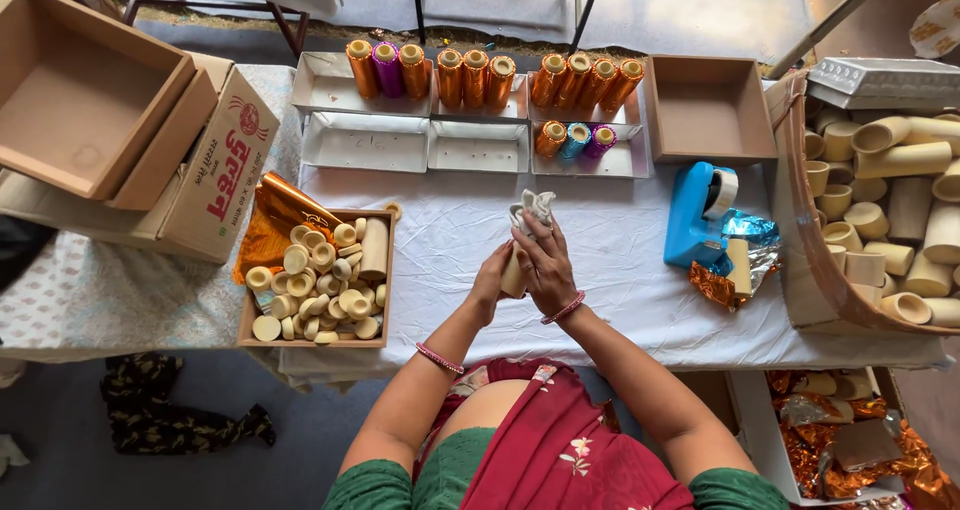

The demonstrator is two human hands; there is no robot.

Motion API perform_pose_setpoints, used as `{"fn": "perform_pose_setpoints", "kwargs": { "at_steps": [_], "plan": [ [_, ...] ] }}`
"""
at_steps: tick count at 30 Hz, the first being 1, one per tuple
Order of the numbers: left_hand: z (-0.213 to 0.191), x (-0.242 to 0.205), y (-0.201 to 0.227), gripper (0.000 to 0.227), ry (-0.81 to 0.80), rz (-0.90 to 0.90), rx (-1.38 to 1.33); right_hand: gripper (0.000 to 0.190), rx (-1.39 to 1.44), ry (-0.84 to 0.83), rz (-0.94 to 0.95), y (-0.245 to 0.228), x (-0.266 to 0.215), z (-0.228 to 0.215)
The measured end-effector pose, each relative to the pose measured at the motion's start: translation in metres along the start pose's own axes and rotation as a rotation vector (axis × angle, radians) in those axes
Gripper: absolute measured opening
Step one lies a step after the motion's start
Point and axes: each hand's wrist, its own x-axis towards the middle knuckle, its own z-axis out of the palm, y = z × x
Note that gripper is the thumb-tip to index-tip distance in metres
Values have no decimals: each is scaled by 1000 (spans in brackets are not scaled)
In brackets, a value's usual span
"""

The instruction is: The person wraps a cylindrical object with purple metallic foil, folds the edges, and places it in a tray. Then, the person picks up a plain cylindrical object and wipes its surface with a white cloth.

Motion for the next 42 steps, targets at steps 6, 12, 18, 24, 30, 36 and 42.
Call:
{"fn": "perform_pose_setpoints", "kwargs": {
  "at_steps": [6,12,18,24,30,36,42],
  "plan": [
    [-3,-6,-5,56,-22,-157,-46,28,96,46,271,23,-24,6],
    [-9,9,-24,56,-82,-206,-92,37,-51,-50,89,-12,-29,-4],
    [18,10,-18,55,-84,-167,-66,31,-176,156,276,22,-35,-2],
    [24,27,-17,57,-59,-81,-382,27,-22,-172,-221,21,-28,-29],
    [46,41,-44,52,-75,-203,-392,16,191,108,208,82,-21,-33],
    [75,57,-51,49,9,-193,-486,38,-32,-286,-331,87,-15,-71],
    [104,70,-55,44,111,-75,-520,36,93,-108,-143,122,-26,-86]
  ]
}}
